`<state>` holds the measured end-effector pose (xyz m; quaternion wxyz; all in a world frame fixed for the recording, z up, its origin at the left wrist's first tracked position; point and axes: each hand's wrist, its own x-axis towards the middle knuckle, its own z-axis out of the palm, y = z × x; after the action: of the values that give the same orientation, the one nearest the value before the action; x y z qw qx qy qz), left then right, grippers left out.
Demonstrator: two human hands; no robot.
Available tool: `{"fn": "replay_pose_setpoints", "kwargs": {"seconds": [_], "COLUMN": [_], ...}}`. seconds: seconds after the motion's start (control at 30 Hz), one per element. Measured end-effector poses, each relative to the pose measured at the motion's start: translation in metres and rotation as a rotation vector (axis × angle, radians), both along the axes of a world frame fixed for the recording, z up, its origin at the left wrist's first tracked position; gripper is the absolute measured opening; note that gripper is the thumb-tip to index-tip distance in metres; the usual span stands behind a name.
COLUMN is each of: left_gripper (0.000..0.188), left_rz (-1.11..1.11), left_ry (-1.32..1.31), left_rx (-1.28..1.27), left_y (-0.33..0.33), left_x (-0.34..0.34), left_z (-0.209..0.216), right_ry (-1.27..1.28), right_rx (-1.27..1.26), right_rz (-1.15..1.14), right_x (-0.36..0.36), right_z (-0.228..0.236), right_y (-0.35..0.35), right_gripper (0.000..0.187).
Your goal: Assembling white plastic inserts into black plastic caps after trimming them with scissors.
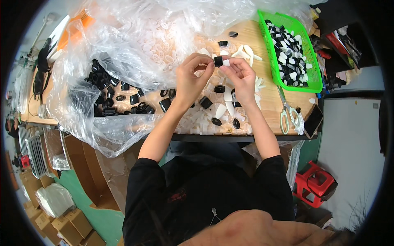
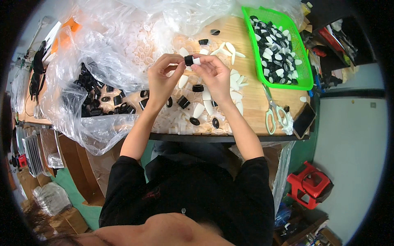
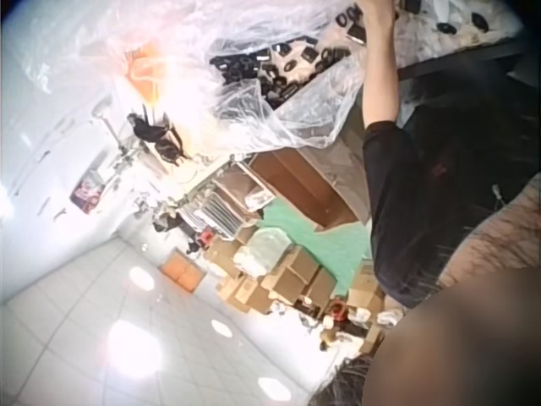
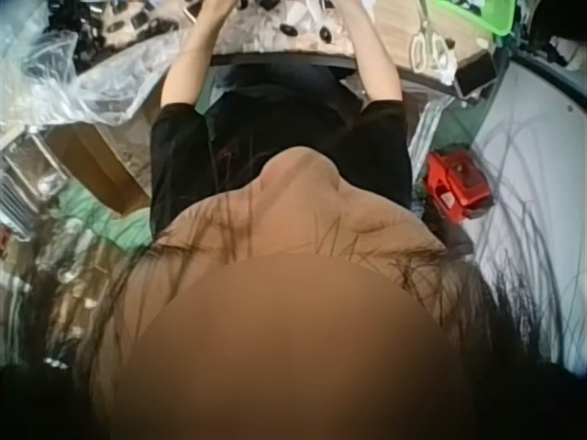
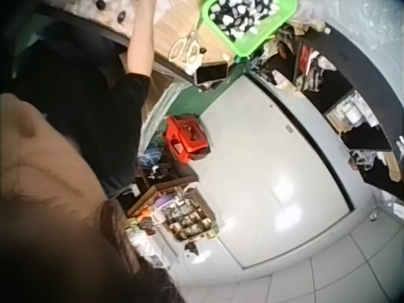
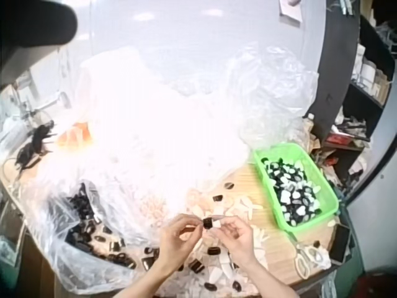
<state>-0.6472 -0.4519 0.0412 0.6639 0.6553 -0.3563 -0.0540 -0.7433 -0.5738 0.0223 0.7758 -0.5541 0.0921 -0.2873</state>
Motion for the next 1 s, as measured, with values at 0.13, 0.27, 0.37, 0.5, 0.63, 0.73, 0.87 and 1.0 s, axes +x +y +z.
{"fn": "replay_pose_setpoints", "kwargs": {"seconds": [0.13,0.27,0.37,0.5,0.63,0.73,0.87,1.0], "left_gripper": [0.005,0.005,0.006,0.011,0.016,0.015,0.014,0.013], "left_rz": [0.022,0.029,0.026,-0.132,-0.272,-0.258,-0.272,-0.271], "left_ry": [-0.139,-0.165,-0.119,0.15,0.343,0.376,0.398,0.379], "left_rx": [0.039,0.069,0.007,-0.034,-0.032,-0.077,-0.037,-0.053], "left_y": [0.0003,0.0013,0.0019,0.0034,0.0052,0.0033,0.0037,0.0036], "left_x": [0.0024,0.0038,0.0059,0.0081,0.0098,0.006,0.0066,0.0069], "left_z": [-0.0013,-0.0027,-0.004,-0.0023,0.0009,0.0035,0.005,0.0046], "right_ry": [0.024,0.07,0.056,0.056,0.024,0.055,0.033,0.015], "right_rx": [-0.05,-0.04,-0.024,-0.054,0.007,0.049,0.063,0.029], "right_rz": [0.012,0.025,0.011,0.012,0.038,0.044,0.04,0.028], "right_x": [-0.0009,-0.0013,-0.0015,-0.003,-0.0023,-0.003,-0.0038,-0.0037], "right_z": [0.0033,0.006,0.0048,0.0051,0.0068,0.0024,0.0043,0.005], "right_y": [0.001,0.0019,-0.0005,-0.0033,-0.0038,-0.0073,-0.0064,-0.0048], "right_gripper": [0.016,0.017,0.018,0.02,0.024,0.025,0.025,0.024]}}
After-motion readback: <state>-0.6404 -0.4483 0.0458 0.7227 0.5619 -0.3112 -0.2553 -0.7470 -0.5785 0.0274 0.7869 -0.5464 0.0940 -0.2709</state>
